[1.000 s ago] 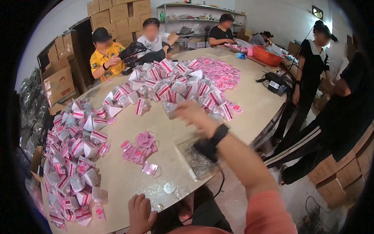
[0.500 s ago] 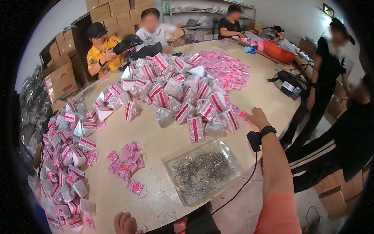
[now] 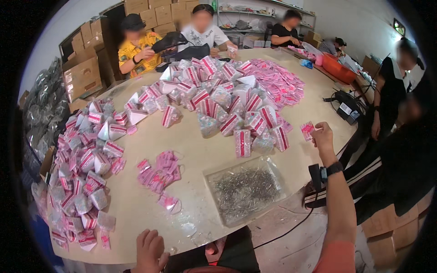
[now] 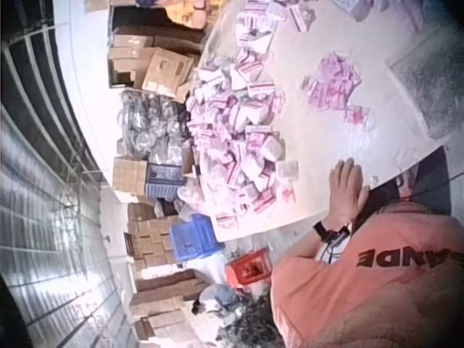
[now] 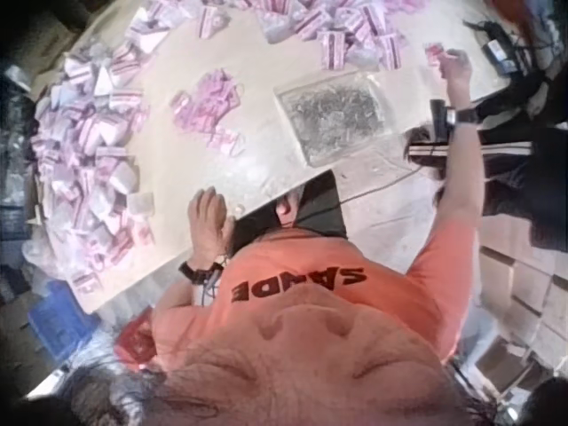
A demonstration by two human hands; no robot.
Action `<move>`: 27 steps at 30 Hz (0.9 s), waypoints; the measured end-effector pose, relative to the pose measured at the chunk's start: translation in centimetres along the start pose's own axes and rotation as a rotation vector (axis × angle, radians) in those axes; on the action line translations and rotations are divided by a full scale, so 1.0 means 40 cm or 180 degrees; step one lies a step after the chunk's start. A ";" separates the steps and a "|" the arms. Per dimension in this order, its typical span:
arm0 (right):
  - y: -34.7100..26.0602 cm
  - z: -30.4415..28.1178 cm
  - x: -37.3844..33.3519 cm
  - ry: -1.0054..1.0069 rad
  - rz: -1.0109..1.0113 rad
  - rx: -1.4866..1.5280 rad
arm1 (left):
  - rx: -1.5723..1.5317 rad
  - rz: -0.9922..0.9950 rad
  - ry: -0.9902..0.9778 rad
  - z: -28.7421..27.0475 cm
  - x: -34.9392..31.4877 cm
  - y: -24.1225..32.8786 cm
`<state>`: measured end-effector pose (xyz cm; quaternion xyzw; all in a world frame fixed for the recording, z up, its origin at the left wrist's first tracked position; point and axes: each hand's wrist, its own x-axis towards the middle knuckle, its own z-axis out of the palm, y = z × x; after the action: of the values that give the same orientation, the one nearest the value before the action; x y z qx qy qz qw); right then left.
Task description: The person assembles small, triangular, glittery decorative items by inserting metal pins into the base of each unit. They pick up a pin from a clear container, attach it to the item, and place the finished unit onto a growing pile on the table. The task is performed repeatedly in a workshop setting with other workers visible in the background.
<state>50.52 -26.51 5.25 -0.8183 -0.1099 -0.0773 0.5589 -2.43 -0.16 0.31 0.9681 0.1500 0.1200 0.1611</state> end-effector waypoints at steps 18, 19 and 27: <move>-0.374 0.323 -0.609 -0.3266 -0.0661 0.0307 | -0.0183 0.0389 0.0268 0.003 -0.006 -0.042; -0.372 0.322 -0.643 -0.3548 -0.0355 0.0415 | -0.0225 0.0385 0.0315 0.006 -0.008 -0.042; -0.225 0.390 -0.852 -0.3125 -0.0299 0.0556 | -0.0414 0.0399 0.0411 0.007 -0.006 -0.049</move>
<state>15.33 -12.03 -0.83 -0.7024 -0.4027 0.3013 0.5036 -3.05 1.45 -0.66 0.9533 0.0911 0.2014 0.2058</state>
